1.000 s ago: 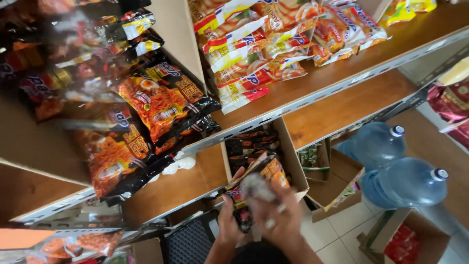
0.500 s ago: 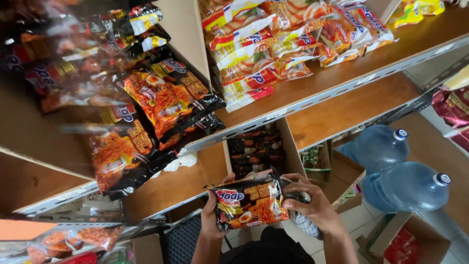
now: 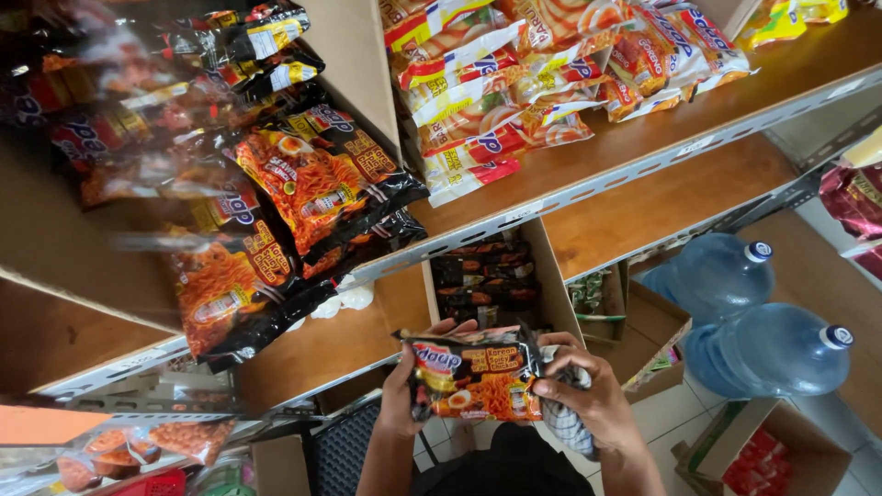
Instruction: Wiping instant noodle packets with a cloth and organizing them into a cardboard box.
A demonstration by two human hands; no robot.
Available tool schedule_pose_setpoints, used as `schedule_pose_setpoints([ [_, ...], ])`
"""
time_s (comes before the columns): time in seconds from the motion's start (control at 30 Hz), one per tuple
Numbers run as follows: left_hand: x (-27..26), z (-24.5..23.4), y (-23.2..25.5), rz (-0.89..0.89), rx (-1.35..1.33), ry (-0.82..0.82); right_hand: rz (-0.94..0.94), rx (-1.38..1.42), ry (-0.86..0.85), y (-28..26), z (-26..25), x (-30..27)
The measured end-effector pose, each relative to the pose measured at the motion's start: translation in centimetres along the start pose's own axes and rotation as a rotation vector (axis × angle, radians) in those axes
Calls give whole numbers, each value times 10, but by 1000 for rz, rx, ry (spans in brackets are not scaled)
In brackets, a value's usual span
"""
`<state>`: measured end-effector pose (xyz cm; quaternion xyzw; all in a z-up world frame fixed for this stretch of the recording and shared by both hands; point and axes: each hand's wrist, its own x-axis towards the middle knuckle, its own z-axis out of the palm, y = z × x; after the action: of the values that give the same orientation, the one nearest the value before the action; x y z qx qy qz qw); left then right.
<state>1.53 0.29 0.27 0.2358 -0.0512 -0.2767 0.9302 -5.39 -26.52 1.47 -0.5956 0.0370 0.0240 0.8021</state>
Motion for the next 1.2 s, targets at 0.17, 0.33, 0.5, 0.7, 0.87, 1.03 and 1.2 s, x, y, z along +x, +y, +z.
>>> schedule_pose_setpoints([
  [0.17, 26, -59, -40, 166, 485, 236, -220, -299, 183, -5, 21, -7],
  [0.33, 42, -89, -79, 408, 630, 179, -597, -977, 379, -15, 76, -11],
  [0.5, -8, 55, -28, -63, 424, 199, -580, -1061, 132, -20, 102, -16],
  [0.7, 0, 41, -27, 117, 152, 301, -757, -886, -136, -23, 98, -6],
  [0.87, -5, 36, -30, 162, 97, 119, -628, -711, 273, -9, 49, 33],
  [1.03, -18, 16, -34, 76, 185, 19, -479, -581, 439, -16, 87, 9],
  [1.2, -31, -88, -63, -119, 593, 22, -853, -759, 96, 16, 71, 7],
])
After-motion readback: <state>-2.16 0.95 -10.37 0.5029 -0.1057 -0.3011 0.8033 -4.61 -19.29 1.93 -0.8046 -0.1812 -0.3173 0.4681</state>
